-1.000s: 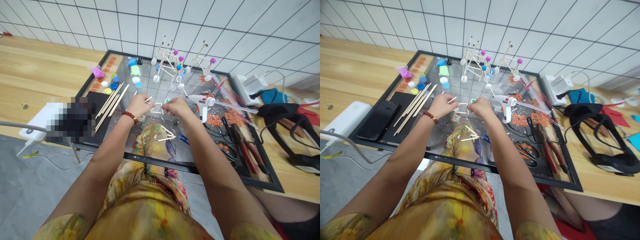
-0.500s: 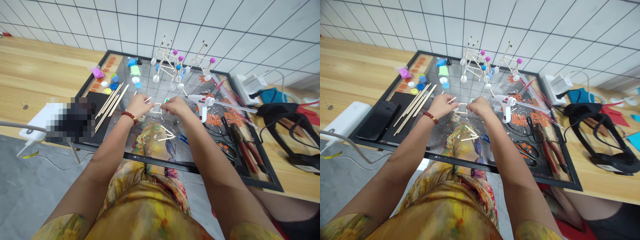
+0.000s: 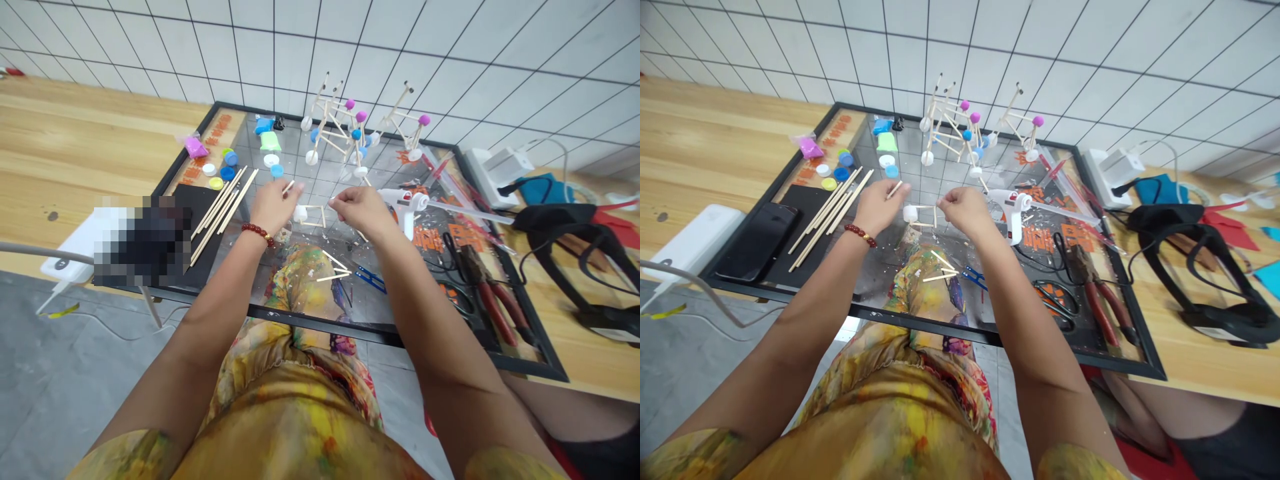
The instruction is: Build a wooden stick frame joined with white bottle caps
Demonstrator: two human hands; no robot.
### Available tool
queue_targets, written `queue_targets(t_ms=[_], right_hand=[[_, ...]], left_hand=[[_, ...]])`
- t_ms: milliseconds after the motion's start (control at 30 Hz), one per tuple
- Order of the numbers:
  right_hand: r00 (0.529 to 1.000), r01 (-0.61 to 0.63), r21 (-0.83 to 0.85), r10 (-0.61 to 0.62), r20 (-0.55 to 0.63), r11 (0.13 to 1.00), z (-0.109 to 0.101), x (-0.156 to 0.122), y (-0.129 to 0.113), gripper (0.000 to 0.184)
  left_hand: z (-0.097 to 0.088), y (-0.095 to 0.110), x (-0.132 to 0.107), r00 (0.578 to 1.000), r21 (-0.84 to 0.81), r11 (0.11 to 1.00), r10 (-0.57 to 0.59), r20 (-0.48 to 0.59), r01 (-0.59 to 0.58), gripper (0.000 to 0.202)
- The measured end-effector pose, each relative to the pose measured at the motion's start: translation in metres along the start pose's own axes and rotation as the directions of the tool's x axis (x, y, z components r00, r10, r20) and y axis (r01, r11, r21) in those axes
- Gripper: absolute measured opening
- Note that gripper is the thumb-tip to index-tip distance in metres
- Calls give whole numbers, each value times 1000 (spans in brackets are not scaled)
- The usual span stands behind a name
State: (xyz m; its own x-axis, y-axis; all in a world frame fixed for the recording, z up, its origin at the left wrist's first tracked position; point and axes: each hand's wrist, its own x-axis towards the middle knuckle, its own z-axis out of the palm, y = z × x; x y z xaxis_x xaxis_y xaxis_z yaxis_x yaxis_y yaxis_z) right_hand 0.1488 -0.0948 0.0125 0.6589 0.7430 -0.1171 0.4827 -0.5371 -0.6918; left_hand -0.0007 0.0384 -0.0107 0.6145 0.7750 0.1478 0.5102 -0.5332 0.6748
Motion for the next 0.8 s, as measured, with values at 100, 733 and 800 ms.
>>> queue_targets(t_ms=[100, 733, 800], right_hand=[[998, 56, 50, -55, -25, 997, -16, -16, 2, 18], [983, 129, 329, -77, -169, 935, -1, -45, 54, 15], [979, 139, 328, -80, -188, 934, 2, -44, 56, 13]], left_hand=[[-6, -1, 3, 997, 66, 997, -35, -69, 39, 34], [6, -5, -3, 986, 114, 980, 166, 9, -166, 33], [10, -3, -7, 989, 151, 978, 133, 63, -142, 33]])
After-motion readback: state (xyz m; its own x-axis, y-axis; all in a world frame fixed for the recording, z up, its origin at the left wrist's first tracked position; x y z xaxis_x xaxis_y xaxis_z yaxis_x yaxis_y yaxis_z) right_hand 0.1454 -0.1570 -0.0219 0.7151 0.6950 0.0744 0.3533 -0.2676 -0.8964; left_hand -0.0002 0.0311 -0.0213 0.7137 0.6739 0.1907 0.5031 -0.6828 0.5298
